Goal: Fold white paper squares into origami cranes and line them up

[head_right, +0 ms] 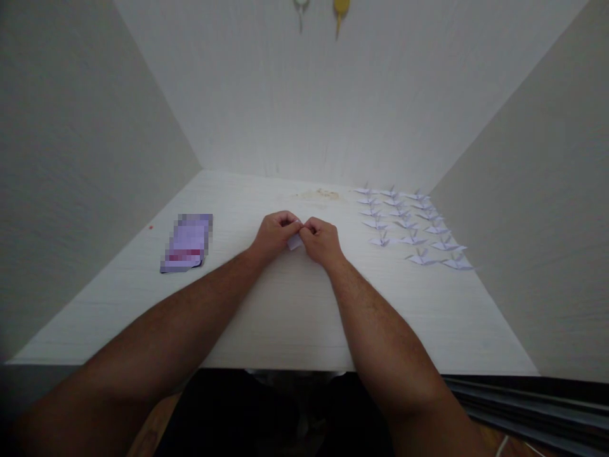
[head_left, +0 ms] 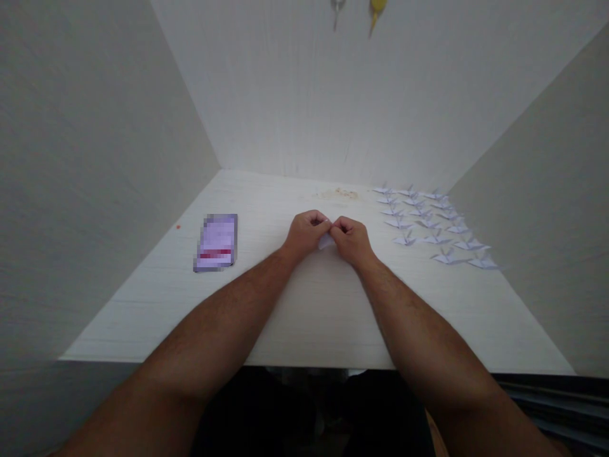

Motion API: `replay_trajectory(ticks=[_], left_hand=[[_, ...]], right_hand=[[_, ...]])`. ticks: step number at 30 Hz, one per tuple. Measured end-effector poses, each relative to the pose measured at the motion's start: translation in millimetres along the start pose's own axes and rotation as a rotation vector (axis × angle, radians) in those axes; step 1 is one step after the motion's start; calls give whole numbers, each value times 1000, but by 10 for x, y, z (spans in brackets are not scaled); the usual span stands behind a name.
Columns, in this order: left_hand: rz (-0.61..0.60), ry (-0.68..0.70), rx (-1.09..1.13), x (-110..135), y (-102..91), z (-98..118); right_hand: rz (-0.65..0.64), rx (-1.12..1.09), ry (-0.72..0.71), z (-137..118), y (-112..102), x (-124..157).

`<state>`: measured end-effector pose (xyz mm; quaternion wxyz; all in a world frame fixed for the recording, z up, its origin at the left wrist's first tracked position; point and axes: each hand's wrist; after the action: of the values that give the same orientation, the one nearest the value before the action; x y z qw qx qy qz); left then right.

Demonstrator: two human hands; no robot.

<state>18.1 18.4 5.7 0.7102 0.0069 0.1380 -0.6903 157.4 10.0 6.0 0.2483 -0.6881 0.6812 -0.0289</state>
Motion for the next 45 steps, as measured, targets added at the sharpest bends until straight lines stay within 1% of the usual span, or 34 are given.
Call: replay_trajectory(ticks=[7, 12, 14, 17, 20, 24, 28, 31, 33, 35, 39, 45], left_hand=[[26, -4, 4, -28, -13, -20], [33, -72, 187, -34, -26, -53], [26, -78, 254, -38, -29, -59], [36, -62, 307, -43, -28, -55], [32, -72, 314, -47, -26, -50], [36, -79, 284, -52, -25, -60], [34, -94, 271, -55, -23, -67], [41, -121, 310, -58, -21, -58], [41, -146, 372, -61, -24, -46], [1, -175, 446, -60, -33, -32], [-158, -223, 538, -41, -66, -2], [-281, -259, 604, -15, -109, 12]], right_hand=[[-3, 134, -40, 20, 27, -11], [58, 106, -24, 24, 16, 12], [75, 101, -18, 15, 7, 23], [84, 114, -3, 7, 0, 29], [101, 115, 7, 19, 3, 19], [124, 62, -43, 66, 13, -4], [51, -38, -81, 102, 24, -13], [21, -149, -40, 110, 28, -15], [25, -234, 12, 109, 25, -19], [47, -316, 65, 107, 19, -24], [86, -413, 126, 99, 16, -34], [132, -463, 121, 88, 42, -42]])
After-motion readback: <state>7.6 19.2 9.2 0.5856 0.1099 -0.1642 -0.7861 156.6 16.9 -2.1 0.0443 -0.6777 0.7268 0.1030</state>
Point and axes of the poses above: each hand's wrist, its own x-axis away from the middle knuckle, its own y-axis out of the palm, z = x × y, and after that the axes turned 5 degrees about -x, right-handed
